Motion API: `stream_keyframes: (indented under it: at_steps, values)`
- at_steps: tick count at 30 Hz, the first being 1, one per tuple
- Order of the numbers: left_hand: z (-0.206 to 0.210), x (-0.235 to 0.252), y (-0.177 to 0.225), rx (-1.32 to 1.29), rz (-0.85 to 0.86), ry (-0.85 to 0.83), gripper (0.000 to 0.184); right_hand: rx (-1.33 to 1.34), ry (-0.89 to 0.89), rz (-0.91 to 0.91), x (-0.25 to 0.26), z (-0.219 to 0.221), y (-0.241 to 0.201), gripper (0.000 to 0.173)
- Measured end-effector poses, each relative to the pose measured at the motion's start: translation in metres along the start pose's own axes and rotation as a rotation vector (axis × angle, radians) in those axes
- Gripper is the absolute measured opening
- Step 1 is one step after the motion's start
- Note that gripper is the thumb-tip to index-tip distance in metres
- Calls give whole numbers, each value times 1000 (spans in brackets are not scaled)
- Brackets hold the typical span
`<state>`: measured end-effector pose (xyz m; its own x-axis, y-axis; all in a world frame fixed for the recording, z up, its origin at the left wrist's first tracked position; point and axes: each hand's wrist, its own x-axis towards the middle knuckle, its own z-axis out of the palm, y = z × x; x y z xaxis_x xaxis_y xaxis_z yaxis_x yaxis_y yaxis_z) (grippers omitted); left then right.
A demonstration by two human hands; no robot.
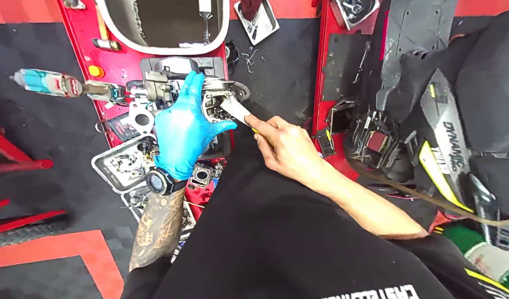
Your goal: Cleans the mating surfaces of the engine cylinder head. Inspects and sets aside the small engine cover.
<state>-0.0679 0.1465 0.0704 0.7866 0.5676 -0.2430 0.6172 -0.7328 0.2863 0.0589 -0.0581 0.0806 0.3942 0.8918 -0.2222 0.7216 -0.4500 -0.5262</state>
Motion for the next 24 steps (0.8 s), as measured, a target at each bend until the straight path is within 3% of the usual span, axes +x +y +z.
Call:
stream_keyframes:
  at_steps: [24]
  values:
    - [12, -5, -6, -134, -34, 94, 103, 58, 42, -23, -4, 2, 5, 45]
